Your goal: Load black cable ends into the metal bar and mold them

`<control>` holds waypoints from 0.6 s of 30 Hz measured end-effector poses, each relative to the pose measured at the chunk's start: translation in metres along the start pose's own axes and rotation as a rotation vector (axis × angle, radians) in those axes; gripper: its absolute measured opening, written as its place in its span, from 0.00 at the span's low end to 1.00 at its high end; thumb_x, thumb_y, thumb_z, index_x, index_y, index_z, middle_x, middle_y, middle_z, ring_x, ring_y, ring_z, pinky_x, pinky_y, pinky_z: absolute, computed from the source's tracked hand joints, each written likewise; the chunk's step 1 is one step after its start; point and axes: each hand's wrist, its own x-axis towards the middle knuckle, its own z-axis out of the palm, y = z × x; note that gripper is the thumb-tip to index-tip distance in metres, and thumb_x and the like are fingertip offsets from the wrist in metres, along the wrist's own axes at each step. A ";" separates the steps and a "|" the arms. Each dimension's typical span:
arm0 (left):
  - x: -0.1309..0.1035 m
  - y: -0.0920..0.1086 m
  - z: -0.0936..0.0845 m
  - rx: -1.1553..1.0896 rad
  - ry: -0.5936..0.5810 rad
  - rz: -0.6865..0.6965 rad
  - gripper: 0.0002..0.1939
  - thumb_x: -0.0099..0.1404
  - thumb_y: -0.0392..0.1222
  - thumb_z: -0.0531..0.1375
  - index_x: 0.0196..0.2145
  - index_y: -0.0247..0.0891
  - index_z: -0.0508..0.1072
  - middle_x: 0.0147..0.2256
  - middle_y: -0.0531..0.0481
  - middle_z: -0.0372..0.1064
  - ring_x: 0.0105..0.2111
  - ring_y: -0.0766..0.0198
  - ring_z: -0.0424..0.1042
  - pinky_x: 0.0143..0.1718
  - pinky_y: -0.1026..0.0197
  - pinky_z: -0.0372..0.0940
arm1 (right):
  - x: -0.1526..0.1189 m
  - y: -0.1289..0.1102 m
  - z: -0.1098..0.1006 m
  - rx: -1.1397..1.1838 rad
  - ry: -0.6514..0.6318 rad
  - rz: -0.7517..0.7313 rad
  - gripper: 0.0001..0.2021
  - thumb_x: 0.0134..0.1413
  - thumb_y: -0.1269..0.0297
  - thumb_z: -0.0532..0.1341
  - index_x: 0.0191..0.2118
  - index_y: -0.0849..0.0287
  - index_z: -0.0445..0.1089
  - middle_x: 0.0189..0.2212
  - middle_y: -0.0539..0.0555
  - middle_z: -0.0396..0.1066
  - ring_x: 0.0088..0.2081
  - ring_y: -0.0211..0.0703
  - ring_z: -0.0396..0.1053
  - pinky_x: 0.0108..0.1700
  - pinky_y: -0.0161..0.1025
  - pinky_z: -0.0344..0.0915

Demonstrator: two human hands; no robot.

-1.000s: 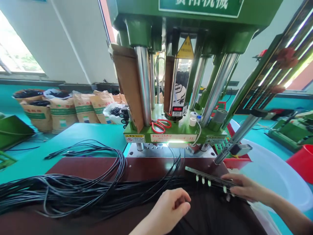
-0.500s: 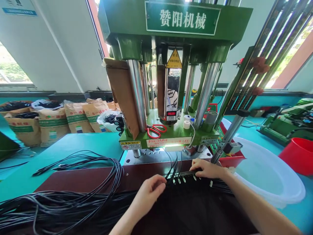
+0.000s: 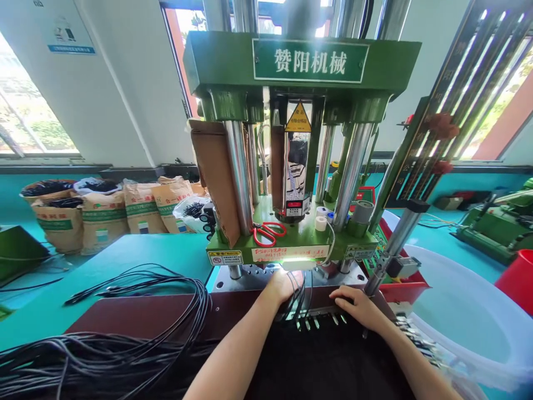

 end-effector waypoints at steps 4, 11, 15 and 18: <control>0.015 -0.010 0.007 -0.072 -0.081 -0.044 0.18 0.59 0.41 0.50 0.43 0.27 0.66 0.35 0.36 0.70 0.35 0.56 0.71 0.41 0.53 0.62 | 0.000 0.002 0.006 0.005 0.013 -0.019 0.10 0.52 0.67 0.53 0.35 0.59 0.71 0.32 0.53 0.70 0.36 0.44 0.67 0.40 0.39 0.62; 0.015 -0.013 0.004 -0.068 -0.052 -0.060 0.15 0.56 0.29 0.53 0.42 0.26 0.68 0.29 0.41 0.72 0.30 0.62 0.72 0.38 0.58 0.63 | 0.002 0.001 0.009 -0.030 0.023 -0.005 0.10 0.52 0.67 0.53 0.34 0.58 0.71 0.30 0.52 0.68 0.34 0.43 0.67 0.39 0.38 0.62; 0.014 -0.010 0.004 -0.041 -0.010 -0.013 0.06 0.53 0.27 0.57 0.32 0.25 0.71 0.25 0.42 0.71 0.26 0.65 0.71 0.33 0.62 0.64 | 0.001 0.001 0.008 -0.023 0.023 -0.001 0.10 0.53 0.66 0.52 0.34 0.58 0.71 0.30 0.53 0.68 0.35 0.44 0.67 0.39 0.39 0.62; 0.012 -0.009 0.006 -0.032 0.005 0.006 0.03 0.53 0.28 0.58 0.28 0.27 0.70 0.24 0.44 0.70 0.23 0.66 0.70 0.30 0.63 0.64 | 0.000 0.000 0.007 -0.022 0.014 0.006 0.10 0.53 0.66 0.52 0.34 0.58 0.71 0.31 0.53 0.69 0.36 0.44 0.67 0.40 0.39 0.62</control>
